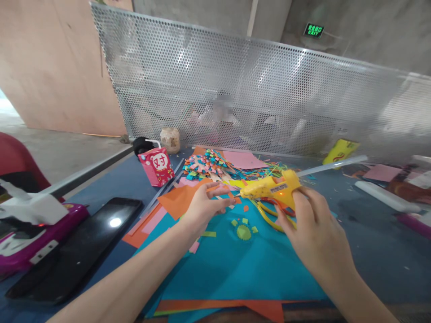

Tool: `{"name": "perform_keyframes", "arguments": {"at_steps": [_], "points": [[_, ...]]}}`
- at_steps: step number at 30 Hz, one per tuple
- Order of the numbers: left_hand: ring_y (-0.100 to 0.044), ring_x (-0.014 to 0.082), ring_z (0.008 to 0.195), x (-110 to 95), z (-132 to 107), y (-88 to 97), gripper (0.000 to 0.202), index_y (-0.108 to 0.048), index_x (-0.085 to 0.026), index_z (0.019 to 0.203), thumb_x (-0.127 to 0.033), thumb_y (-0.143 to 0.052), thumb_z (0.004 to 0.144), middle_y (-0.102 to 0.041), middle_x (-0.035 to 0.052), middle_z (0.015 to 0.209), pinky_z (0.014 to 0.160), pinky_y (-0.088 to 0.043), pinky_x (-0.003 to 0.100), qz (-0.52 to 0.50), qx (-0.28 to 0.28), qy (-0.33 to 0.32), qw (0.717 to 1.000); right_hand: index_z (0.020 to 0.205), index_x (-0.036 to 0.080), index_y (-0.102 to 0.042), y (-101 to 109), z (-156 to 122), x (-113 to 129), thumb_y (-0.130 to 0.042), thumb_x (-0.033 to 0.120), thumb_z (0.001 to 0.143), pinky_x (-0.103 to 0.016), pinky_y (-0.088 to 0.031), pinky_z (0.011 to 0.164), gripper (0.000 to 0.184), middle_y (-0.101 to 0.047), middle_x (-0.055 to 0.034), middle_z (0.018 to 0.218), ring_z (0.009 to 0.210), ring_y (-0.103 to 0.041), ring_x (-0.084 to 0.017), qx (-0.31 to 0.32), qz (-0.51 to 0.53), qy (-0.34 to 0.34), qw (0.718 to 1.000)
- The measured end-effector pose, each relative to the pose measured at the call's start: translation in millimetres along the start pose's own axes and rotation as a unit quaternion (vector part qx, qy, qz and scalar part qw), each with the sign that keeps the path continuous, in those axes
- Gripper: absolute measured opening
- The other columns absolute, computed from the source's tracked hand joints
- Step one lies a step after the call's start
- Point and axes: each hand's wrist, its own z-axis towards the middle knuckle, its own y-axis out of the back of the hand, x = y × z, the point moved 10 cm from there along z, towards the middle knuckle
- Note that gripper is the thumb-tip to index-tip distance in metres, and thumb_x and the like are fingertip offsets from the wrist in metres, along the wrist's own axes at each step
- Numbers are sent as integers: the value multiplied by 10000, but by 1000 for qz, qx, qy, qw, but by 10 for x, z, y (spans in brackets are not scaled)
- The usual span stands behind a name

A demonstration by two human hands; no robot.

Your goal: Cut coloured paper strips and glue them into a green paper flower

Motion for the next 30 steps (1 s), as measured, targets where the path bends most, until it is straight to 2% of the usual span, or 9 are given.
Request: {"name": "perform_keyframes", "arguments": {"at_steps": [12,17,21,25,30], "points": [[-617,125,589,-20,-26,-30,584,-469,-150,995,-98,-765,494,-588,122,1064,448,-401,217,3,11,-1,1000,987,84,-477,13,8,-4,-532,257,784,-282,-474,596,273,-570,-169,971,820,-586,-232,2,-35,1,999],[-614,129,600,-13,-29,-28,653,-483,-152,1023,-127,-793,449,-587,126,1055,460,-411,228,7,11,6,1000,988,82,-485,-4,7,-30,-506,265,796,-295,-475,597,265,-567,-171,960,820,-579,-237,8,-36,2,999],[-628,146,635,-7,-17,-32,660,-469,-147,1036,-148,-792,461,-580,125,1071,453,-410,220,9,18,5,1000,1005,81,-478,-91,-29,-141,-472,274,807,-316,-483,608,276,-554,-182,974,836,-571,-253,37,-29,-19,999],[-629,137,623,-17,-13,-43,616,-457,-145,1035,-131,-770,505,-580,124,1080,449,-411,211,26,23,0,999,1001,64,-467,-262,-142,-485,-474,338,791,-316,-478,573,346,-541,-197,967,778,-568,-260,71,-44,-86,993],[-628,132,605,-36,-62,-56,546,-453,-135,1013,-95,-738,549,-592,125,1058,432,-402,203,51,23,1,998,862,59,-515,-601,-478,-1277,-404,467,794,-307,-407,404,428,-543,-159,635,530,-520,-251,169,-110,-216,955]]}}
